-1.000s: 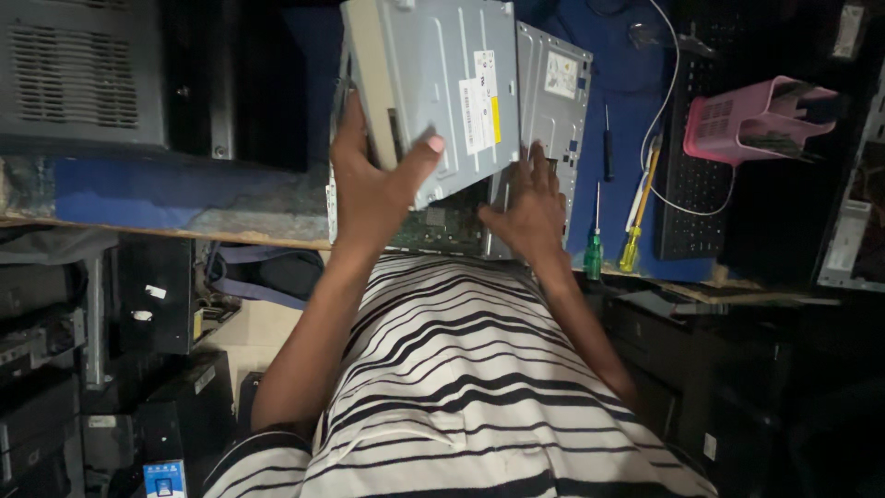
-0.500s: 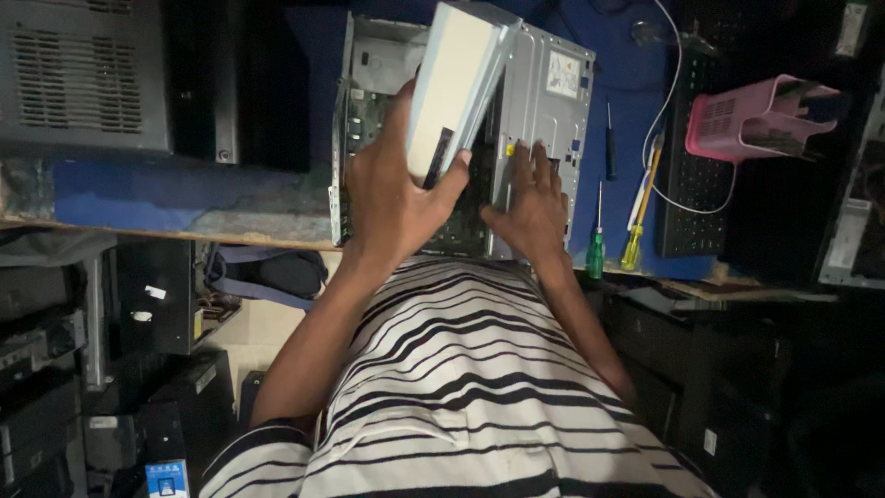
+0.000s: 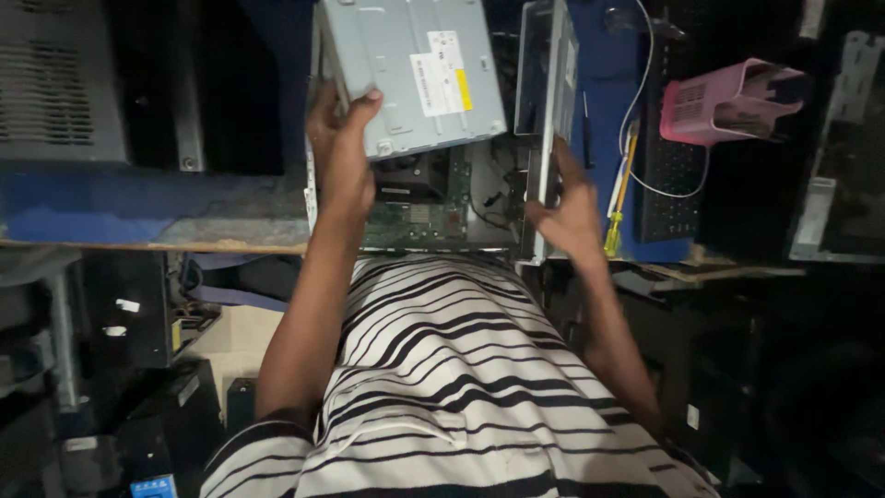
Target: The person uses a screwdriver to remove screws from a computer case, detaches a drive bay, and then reattaches it, securing it with screws. The work is performed on a cluttered workbench with multiple computer parts and tools visible.
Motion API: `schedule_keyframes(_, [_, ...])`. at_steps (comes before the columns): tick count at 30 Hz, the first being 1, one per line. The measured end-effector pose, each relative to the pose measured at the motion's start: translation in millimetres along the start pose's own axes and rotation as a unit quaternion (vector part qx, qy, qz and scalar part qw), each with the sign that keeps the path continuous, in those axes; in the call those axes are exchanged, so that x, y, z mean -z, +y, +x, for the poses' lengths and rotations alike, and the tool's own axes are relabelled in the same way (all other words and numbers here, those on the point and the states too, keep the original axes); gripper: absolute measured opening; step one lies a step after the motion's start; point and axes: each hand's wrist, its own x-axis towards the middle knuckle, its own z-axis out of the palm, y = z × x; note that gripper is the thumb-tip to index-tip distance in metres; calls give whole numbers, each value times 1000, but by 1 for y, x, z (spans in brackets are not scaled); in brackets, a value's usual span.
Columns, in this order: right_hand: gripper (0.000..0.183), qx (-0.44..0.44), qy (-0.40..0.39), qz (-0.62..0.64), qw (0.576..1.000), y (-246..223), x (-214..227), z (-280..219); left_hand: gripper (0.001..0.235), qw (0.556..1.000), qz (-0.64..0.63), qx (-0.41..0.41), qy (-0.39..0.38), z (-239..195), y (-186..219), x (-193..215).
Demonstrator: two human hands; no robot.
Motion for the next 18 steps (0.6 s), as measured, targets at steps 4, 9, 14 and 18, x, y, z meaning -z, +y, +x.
schedule_keyframes(4, [91,28,-12,43,999,13,11,1,48,999,9,3,-31,11,-22,-21])
schedule_keyframes(9, [92,10,-19,111,994,26,16,-1,45,997,13,-23,-69,32,-44,-55])
schedule_keyframes(14, [95,16,-2,62,998,41,22,-1,46,991,68,-28,-111,38,-47,-71])
schedule_keyframes(18, [93,-20,-21,154,988,52,22,-4,44,976,180,-38,-119,36,-34,-85])
